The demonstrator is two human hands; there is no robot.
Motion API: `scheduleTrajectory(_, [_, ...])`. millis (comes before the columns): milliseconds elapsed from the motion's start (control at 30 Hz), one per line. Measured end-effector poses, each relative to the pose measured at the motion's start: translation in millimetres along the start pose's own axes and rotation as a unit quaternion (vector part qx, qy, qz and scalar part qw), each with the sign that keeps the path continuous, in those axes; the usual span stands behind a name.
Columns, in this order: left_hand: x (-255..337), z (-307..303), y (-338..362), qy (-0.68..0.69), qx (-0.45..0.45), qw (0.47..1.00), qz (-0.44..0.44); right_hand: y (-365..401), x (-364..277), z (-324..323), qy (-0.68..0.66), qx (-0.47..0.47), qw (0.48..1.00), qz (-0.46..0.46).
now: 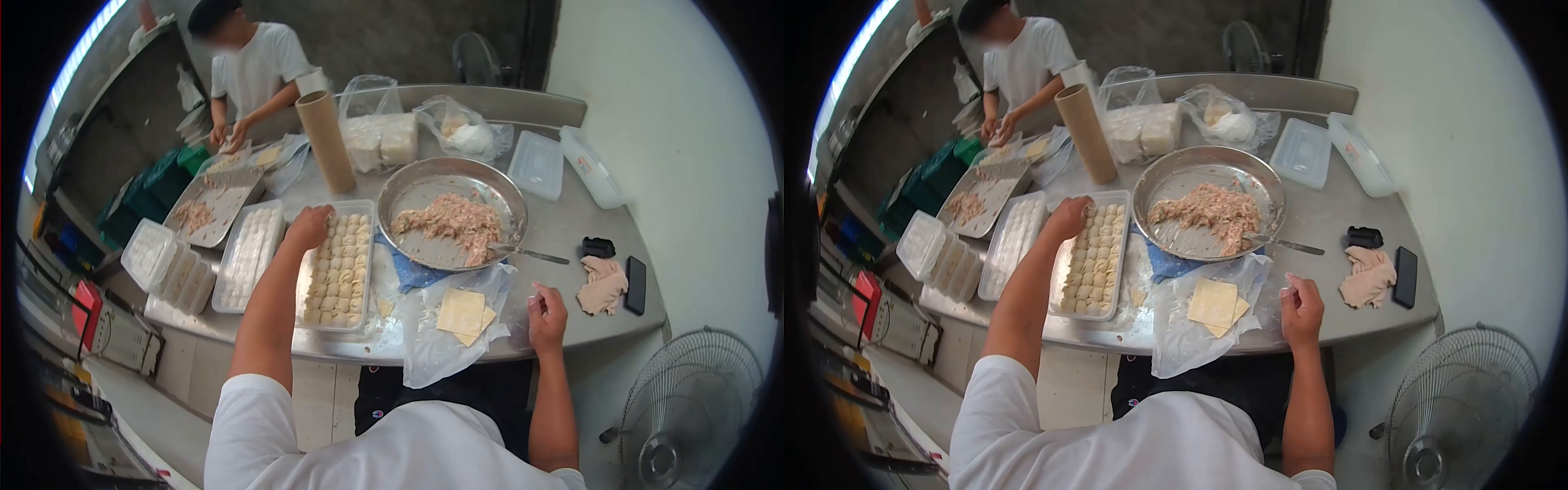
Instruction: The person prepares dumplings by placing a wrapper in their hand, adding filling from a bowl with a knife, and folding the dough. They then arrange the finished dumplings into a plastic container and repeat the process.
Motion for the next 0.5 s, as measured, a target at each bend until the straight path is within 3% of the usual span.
scheduleTrajectory(133, [-4.1,5.6,0.0,0.025,-0.007,1.0,0.009,8.9,24.3,-0.3,-0.002,0.032,0.999,0.018])
scheduleTrajectory(300, [3.3,-6.4,2.6,0.034,0.002,0.999,-0.019,-0.3,30.6,7.9,-0.001,0.007,0.997,0.077])
scheduleTrajectory(500, [8.4,-9.2,1.2,0.021,-0.015,1.0,-0.018,0.8,33.2,10.2,-0.009,0.003,0.997,0.079])
Point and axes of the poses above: each hand's wrist, its own y-axis away from the middle knuckle, its own z-axis out of the palm, x = y × z, the point moved 8 cm from there along -y, towards the middle knuckle, and after that the axes turned 9 degrees about -y, right-handed, at the moved point
